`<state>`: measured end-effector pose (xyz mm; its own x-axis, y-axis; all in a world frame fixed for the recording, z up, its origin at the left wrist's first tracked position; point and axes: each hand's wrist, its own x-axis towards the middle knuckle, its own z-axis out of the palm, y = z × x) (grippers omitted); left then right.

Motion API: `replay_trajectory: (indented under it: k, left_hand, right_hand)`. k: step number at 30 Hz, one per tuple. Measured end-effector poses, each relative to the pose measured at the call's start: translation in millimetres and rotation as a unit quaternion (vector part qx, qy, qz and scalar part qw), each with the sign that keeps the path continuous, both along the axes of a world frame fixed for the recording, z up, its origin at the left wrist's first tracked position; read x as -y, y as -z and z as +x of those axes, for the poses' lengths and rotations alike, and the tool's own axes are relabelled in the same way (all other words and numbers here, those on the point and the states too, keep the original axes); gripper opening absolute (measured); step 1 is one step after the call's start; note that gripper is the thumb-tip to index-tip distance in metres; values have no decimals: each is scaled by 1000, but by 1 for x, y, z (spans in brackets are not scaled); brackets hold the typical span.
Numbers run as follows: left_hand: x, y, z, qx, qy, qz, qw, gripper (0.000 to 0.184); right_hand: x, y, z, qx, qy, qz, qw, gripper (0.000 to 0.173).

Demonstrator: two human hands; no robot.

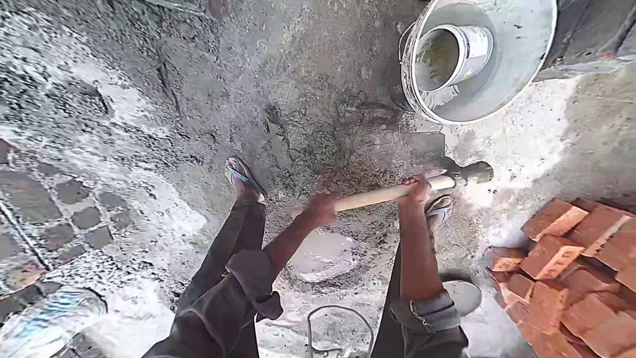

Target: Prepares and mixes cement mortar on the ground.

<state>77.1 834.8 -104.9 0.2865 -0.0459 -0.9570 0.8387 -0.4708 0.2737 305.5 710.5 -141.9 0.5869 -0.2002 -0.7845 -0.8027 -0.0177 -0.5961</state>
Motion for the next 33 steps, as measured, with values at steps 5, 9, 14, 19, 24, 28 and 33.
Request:
replay_trajectory:
  k: [5,9,14,19,24,28,33]
  left_hand:
    - [50,-111,-62,-106,5,26,994,68]
    - [61,-146,1,-90,7,23,996,70]
    - [41,11,149,161,49,93,981,59]
    - [-58,82,221,270,131,82,950,49]
    - [-136,58,106,209,137,117,961,40]
    - [-102,29,-19,46,23,99,994,46]
    - [39,-50,-91,-58,-145,61,986,60]
  right_hand:
    - [40,-102,-60,-80,12,45,996,26]
    - [67,-121,-7,-46,14,61,997,24]
    - [82,-27,142,100,14,26,995,15]
    - [44,50,183,168,32,45,984,14]
    - [-45,54,65,98,65,81,990,18]
    - [-71,47,-28,20,13,79,997,19]
    - [-31,-42,-69,-15,-118,96,988,23]
